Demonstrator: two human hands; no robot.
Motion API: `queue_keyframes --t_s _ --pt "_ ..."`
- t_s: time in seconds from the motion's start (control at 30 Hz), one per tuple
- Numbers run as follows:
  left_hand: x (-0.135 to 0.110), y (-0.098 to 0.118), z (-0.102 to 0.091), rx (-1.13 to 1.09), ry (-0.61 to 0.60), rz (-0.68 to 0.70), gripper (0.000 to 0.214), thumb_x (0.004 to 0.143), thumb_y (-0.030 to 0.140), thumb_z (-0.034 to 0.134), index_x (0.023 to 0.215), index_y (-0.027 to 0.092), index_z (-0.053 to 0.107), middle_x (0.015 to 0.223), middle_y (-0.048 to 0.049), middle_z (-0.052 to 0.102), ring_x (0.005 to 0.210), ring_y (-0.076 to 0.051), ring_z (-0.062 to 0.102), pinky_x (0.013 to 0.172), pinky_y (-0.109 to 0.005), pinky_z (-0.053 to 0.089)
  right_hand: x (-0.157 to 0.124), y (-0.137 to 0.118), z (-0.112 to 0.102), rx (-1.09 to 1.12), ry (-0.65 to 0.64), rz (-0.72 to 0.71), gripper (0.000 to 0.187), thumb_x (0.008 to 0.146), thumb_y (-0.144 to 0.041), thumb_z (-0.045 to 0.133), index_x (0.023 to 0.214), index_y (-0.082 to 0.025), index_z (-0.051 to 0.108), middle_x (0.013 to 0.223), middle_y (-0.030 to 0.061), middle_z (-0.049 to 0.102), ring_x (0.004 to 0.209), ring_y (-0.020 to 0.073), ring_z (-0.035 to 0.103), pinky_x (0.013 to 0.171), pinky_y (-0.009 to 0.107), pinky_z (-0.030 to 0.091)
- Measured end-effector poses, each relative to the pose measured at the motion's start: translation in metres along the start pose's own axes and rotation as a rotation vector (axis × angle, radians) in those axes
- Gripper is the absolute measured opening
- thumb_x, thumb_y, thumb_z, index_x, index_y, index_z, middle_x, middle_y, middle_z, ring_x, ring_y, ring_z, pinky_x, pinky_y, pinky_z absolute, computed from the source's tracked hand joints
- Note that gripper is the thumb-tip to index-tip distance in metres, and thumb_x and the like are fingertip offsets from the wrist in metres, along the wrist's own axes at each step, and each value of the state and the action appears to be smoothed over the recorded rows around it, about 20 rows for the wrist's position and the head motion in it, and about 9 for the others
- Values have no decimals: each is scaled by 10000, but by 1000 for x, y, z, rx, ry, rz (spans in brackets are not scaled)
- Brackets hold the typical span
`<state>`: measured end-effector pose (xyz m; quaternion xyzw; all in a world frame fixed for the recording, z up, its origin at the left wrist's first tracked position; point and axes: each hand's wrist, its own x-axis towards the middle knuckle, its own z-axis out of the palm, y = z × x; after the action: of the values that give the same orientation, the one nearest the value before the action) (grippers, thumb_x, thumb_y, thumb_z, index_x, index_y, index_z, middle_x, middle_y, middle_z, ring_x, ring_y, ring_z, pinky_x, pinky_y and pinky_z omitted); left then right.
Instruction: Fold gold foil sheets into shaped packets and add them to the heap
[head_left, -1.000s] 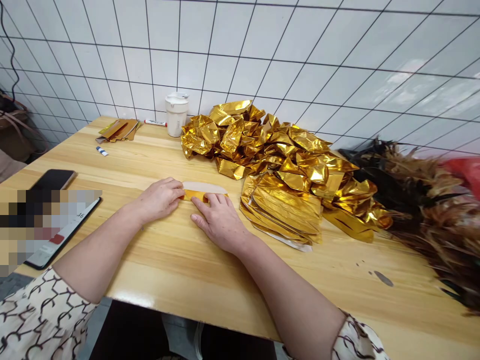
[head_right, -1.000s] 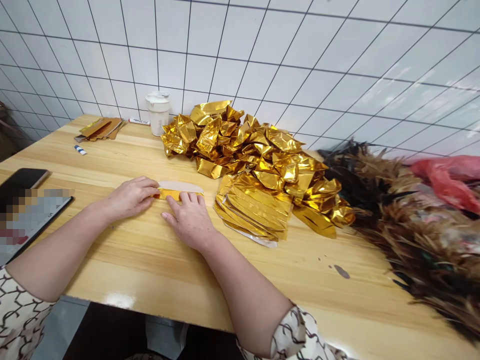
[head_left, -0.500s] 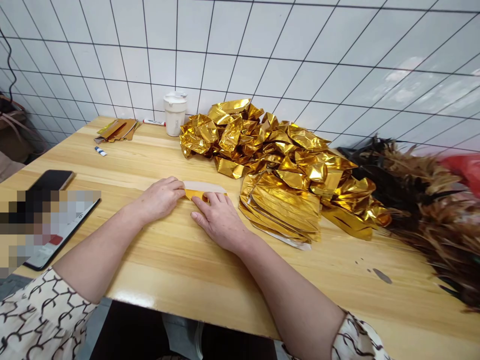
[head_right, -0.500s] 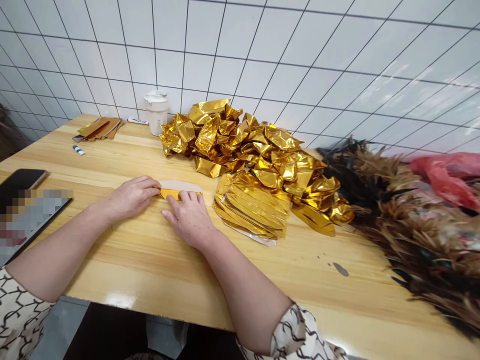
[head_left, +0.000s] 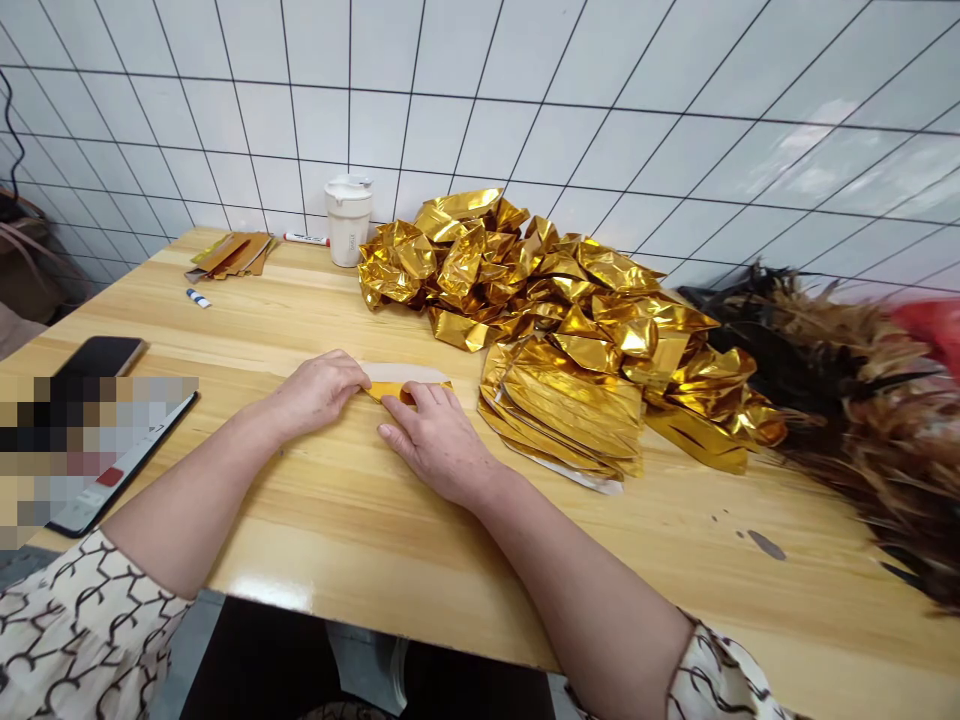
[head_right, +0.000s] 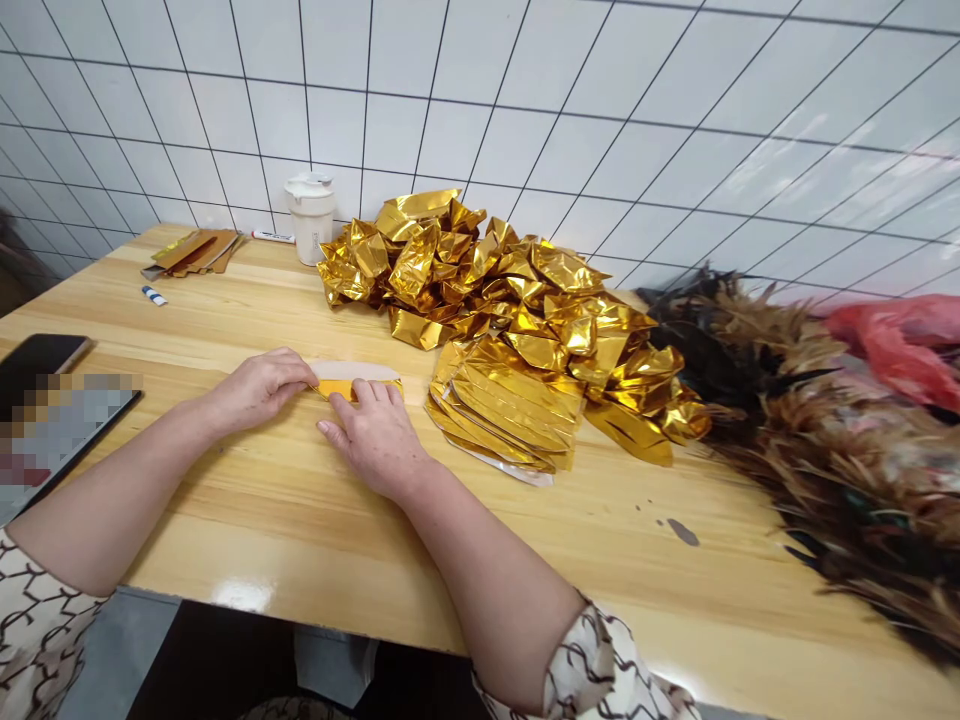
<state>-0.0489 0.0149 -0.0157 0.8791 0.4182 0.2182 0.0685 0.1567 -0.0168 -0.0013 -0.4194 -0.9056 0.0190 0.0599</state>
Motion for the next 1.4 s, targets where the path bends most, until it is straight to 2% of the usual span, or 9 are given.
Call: queue_keyframes --t_s 0.3,0.43,0.57,0.83,0.97,1.1,1.23,1.33,1.4 --pt "4 -5 7 -146 49 -177 268 851 140 482 1017 201 685 1003 -46 719 945 -188 641 876 -352 519 0 -1 0 -60 9 -42 441 965 -415 369 1226 -138 591 1084 160 588 1021 268 482 927 409 342" --pt "7 -5 9 -141 78 -235 253 852 163 487 1008 194 684 983 -48 719 919 -188 645 856 -340 521 -1 -1 -2 -80 -8 -60 484 950 -417 415 1321 -129 529 1095 169 599 1028 279 486 936 429 341" --pt "11 -3 11 -95 84 -258 216 830 171 522 967 189 688 909 -41 708 875 -191 638 834 -339 518 0 -3 -2 -117 -20 -78 543 943 -441 428 1410 -166 447 1122 173 599 1044 289 492 973 471 313" --pt "14 3 13 19 63 -292 200 811 244 583 971 178 682 882 -52 661 891 -221 600 834 -361 495 1 -5 -2 -147 -73 -61 552 947 -480 389 1391 -166 479 1155 185 583 1080 307 481 1002 507 270" --pt "16 3 12 92 76 -390 206 768 309 653 923 178 688 882 -57 639 917 -246 582 841 -373 483 1 -5 -1 -138 -56 -64 538 946 -470 398 1375 -160 494 1133 184 588 1063 302 480 982 494 285" --pt "16 -1 11 116 96 -509 228 743 309 689 938 191 690 887 -53 630 939 -248 569 854 -358 474 1 -4 -1 -131 -51 -62 527 946 -470 399 1358 -159 509 1125 177 589 1060 297 474 976 479 290" --pt "15 -5 8 130 114 -571 212 756 297 682 937 188 692 863 -54 623 918 -249 566 845 -362 474 1 -4 -1 -120 -53 -64 522 948 -463 399 1357 -158 508 1132 176 585 1066 296 471 974 465 292" --pt "15 -4 8 159 124 -555 219 758 258 675 961 177 691 879 -67 627 926 -259 561 849 -380 473 0 -4 0 -114 -46 -68 521 948 -458 403 1355 -152 509 1132 180 584 1067 297 468 968 464 296" --pt "14 0 9 187 146 -473 203 769 196 640 964 175 692 904 -77 628 940 -261 554 852 -388 468 0 -4 0 -109 -39 -71 518 947 -456 407 1353 -152 512 1126 181 584 1061 296 468 964 467 297"
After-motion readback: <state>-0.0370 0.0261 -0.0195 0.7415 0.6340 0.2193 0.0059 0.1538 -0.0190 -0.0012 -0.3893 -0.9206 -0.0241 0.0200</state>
